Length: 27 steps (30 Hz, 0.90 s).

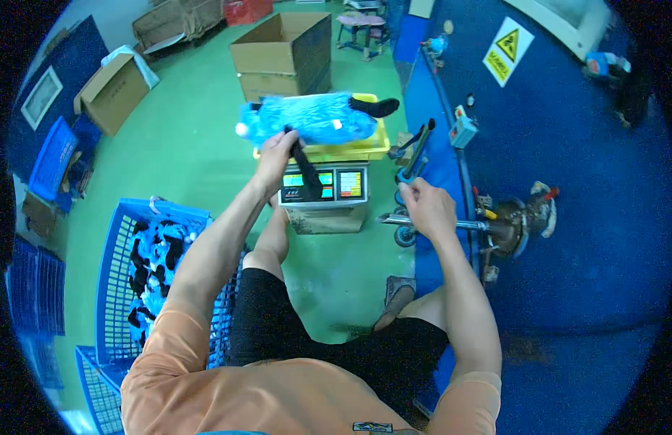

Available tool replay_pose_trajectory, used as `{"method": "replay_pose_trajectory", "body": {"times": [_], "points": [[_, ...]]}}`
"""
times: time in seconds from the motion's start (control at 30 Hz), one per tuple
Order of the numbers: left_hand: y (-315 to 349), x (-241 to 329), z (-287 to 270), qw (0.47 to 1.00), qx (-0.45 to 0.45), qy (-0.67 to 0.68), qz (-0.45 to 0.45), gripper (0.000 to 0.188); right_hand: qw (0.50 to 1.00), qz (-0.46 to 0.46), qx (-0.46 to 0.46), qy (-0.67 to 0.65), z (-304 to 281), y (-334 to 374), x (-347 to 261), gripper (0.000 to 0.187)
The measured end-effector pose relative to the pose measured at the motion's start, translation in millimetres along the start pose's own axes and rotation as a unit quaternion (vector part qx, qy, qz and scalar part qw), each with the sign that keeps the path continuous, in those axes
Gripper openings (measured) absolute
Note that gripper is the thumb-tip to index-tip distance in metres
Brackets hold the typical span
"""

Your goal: The person is weighing plush blue monster toys on a digital scale and then placing them into a blue plastic crate.

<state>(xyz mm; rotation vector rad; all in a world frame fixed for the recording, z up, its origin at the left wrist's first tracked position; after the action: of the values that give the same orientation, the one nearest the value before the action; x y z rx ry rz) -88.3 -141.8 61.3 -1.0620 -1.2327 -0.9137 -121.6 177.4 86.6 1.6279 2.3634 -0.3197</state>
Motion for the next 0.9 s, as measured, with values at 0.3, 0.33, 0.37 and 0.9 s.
{"method": "replay_pose_trajectory", "body": {"times": [0.3,0.33,0.37,0.9], "points": [[176,53,-7,0.969,-0.010,-0.237,0.064,0.019,0.752,0.002,-0.157,-0.640,38,28,-55,0.041],[189,41,-3,0.966,-0.027,-0.241,0.089,0.019,0.718,-0.056,-0.156,-0.676,44,32,-60,0.038],[200,26,-1,0.994,0.082,0.067,-0.011,0.017,0.679,-0.113,-0.155,-0.709,51,36,-65,0.034],[187,-78,39,0.756,0.013,0.615,-0.225,0.048,0.963,-0.023,0.068,-0.261,97,73,-56,0.012]]}}
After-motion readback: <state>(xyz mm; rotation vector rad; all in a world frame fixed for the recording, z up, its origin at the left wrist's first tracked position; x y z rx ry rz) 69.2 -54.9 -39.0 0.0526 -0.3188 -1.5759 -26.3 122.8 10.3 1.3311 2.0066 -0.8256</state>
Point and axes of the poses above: each hand's wrist, its own y-axis away from the middle knuckle, its own z-axis out of the palm, x = y × z, the point moved 1 cm from there along -y, towards the middle knuckle, and after that the axes turned 9 degrees about -x, right-handed, at the moved point
